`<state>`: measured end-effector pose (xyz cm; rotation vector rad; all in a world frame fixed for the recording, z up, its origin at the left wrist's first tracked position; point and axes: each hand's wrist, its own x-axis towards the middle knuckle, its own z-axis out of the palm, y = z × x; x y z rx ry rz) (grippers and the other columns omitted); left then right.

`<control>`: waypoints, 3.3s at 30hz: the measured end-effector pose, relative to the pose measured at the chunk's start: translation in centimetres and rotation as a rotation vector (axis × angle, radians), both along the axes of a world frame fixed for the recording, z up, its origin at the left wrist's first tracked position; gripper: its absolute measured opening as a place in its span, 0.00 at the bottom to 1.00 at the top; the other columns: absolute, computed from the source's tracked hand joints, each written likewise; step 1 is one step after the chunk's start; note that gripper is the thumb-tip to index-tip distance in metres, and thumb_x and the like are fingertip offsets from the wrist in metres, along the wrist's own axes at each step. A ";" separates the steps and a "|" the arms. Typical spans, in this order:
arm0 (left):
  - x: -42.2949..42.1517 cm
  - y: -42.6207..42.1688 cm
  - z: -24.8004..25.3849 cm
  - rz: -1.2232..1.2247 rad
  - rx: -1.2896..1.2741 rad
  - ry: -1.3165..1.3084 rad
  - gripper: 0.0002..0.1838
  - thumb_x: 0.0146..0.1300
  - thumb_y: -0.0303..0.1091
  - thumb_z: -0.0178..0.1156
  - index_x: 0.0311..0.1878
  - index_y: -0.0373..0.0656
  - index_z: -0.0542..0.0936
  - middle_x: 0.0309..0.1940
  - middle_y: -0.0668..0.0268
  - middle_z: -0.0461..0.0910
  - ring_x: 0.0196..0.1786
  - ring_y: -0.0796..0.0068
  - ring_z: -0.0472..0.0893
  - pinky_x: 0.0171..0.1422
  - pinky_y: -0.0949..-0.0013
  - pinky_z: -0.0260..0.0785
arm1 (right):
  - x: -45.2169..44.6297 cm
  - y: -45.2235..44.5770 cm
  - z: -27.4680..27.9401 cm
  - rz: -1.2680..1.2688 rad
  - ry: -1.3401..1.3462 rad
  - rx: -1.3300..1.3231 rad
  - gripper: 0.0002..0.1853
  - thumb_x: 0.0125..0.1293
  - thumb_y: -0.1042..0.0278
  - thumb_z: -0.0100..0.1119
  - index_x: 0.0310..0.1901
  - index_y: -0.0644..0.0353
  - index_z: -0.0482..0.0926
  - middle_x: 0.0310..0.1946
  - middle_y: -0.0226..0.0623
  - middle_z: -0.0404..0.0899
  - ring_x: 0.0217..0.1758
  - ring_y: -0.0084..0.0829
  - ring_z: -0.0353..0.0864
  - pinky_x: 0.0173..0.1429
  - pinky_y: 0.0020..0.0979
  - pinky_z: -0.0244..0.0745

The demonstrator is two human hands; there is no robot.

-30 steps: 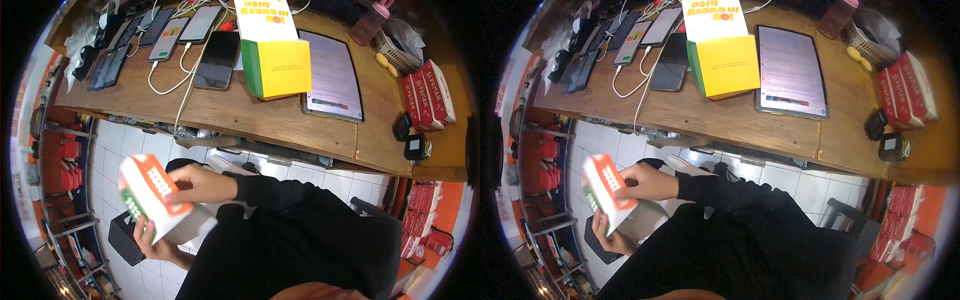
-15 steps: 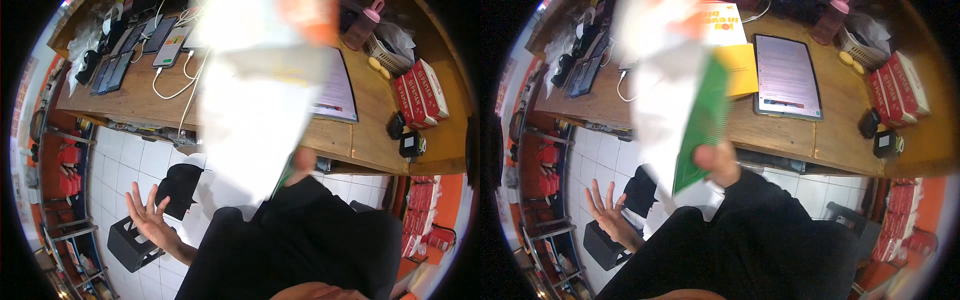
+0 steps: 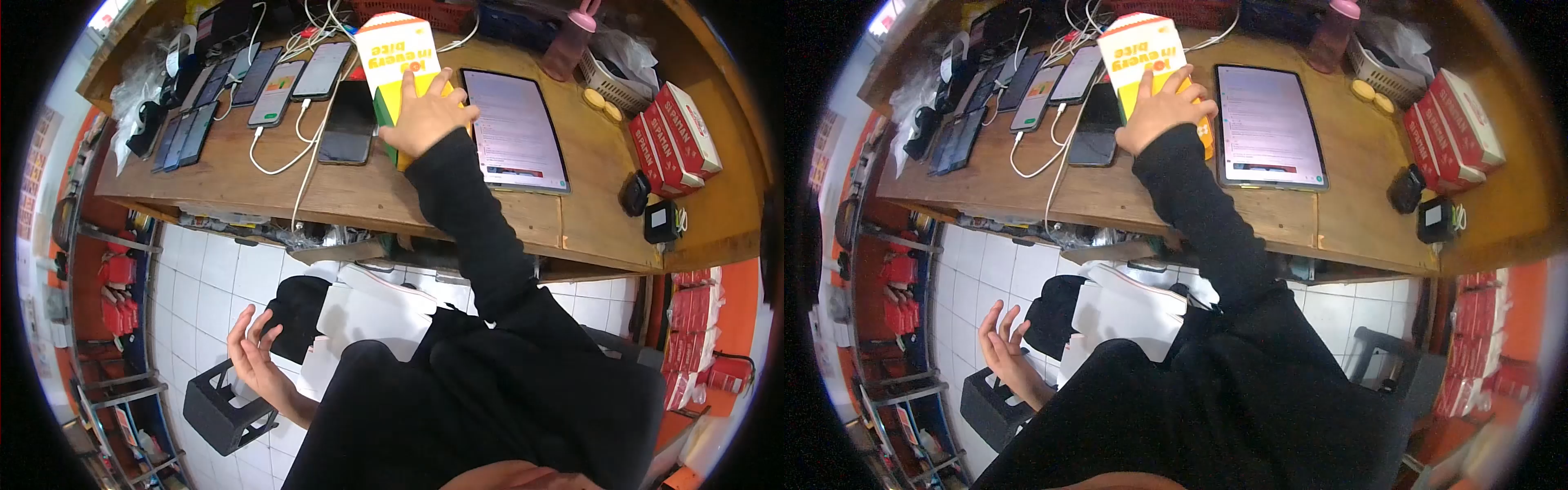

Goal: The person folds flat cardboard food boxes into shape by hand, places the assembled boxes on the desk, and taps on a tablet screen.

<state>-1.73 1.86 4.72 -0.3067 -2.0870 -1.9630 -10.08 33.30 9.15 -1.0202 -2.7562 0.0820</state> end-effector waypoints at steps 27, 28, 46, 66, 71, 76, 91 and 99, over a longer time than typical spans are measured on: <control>13.6 -21.1 -23.7 0.807 -0.707 -0.587 0.20 0.65 0.42 0.44 0.50 0.34 0.67 0.48 0.53 0.68 0.52 0.63 0.68 0.53 0.65 0.62 | 17.5 -10.6 -12.0 0.758 0.010 -0.595 0.33 0.54 0.67 0.54 0.59 0.71 0.53 0.61 0.52 0.50 0.66 0.47 0.49 0.64 0.49 0.47; 13.9 -20.1 -24.5 0.798 -0.685 -0.640 0.20 0.65 0.42 0.44 0.50 0.34 0.67 0.48 0.53 0.68 0.52 0.63 0.68 0.53 0.65 0.62 | 17.8 -10.9 -12.2 0.757 -0.043 -0.572 0.32 0.56 0.68 0.52 0.59 0.72 0.53 0.62 0.52 0.49 0.67 0.46 0.48 0.64 0.51 0.45; 11.2 -12.7 -18.9 0.773 -0.273 -0.463 0.17 0.63 0.39 0.48 0.48 0.35 0.66 0.45 0.54 0.68 0.48 0.63 0.69 0.50 0.64 0.64 | 16.5 -7.9 -10.1 1.085 0.171 -1.146 0.07 0.58 0.72 0.53 0.37 0.63 0.71 0.21 0.46 0.74 0.26 0.47 0.74 0.29 0.36 0.67; 8.5 -5.4 -3.9 0.862 0.116 0.063 0.15 0.61 0.35 0.52 0.46 0.36 0.66 0.43 0.55 0.69 0.45 0.63 0.70 0.46 0.62 0.67 | 10.6 -12.6 -9.4 1.252 0.218 -2.217 0.39 0.54 0.53 0.59 0.62 0.61 0.52 0.59 0.49 0.58 0.61 0.40 0.59 0.50 0.36 0.72; 7.1 -3.4 -5.9 0.876 0.215 -0.025 0.14 0.60 0.34 0.53 0.45 0.36 0.65 0.42 0.56 0.69 0.44 0.63 0.71 0.45 0.61 0.67 | 11.9 -18.2 -8.2 1.349 0.140 -1.628 0.27 0.60 0.62 0.49 0.57 0.68 0.56 0.36 0.53 0.74 0.40 0.42 0.76 0.37 0.35 0.76; 6.5 -4.7 -8.8 0.932 0.086 -0.055 0.13 0.57 0.32 0.57 0.40 0.38 0.65 0.39 0.57 0.70 0.41 0.65 0.71 0.41 0.61 0.69 | 10.3 -19.3 -10.6 1.147 0.241 -1.637 0.23 0.58 0.72 0.46 0.54 0.71 0.57 0.23 0.52 0.75 0.20 0.46 0.77 0.28 0.36 0.75; 5.0 -0.4 -11.9 0.260 -0.866 0.325 0.23 0.48 0.24 0.61 0.50 0.38 0.70 0.43 0.54 0.72 0.48 0.58 0.71 0.53 0.63 0.61 | 6.2 -19.5 -15.2 0.991 0.274 -1.232 0.08 0.51 0.70 0.55 0.29 0.66 0.74 0.23 0.50 0.75 0.25 0.45 0.76 0.29 0.35 0.69; 3.4 -0.1 -12.7 0.503 -0.146 -0.263 0.10 0.62 0.34 0.52 0.35 0.34 0.71 0.28 0.66 0.72 0.30 0.81 0.70 0.34 0.76 0.63 | 6.3 -19.2 -15.4 0.928 0.414 -1.048 0.08 0.52 0.66 0.56 0.26 0.62 0.76 0.23 0.41 0.75 0.29 0.41 0.75 0.34 0.33 0.69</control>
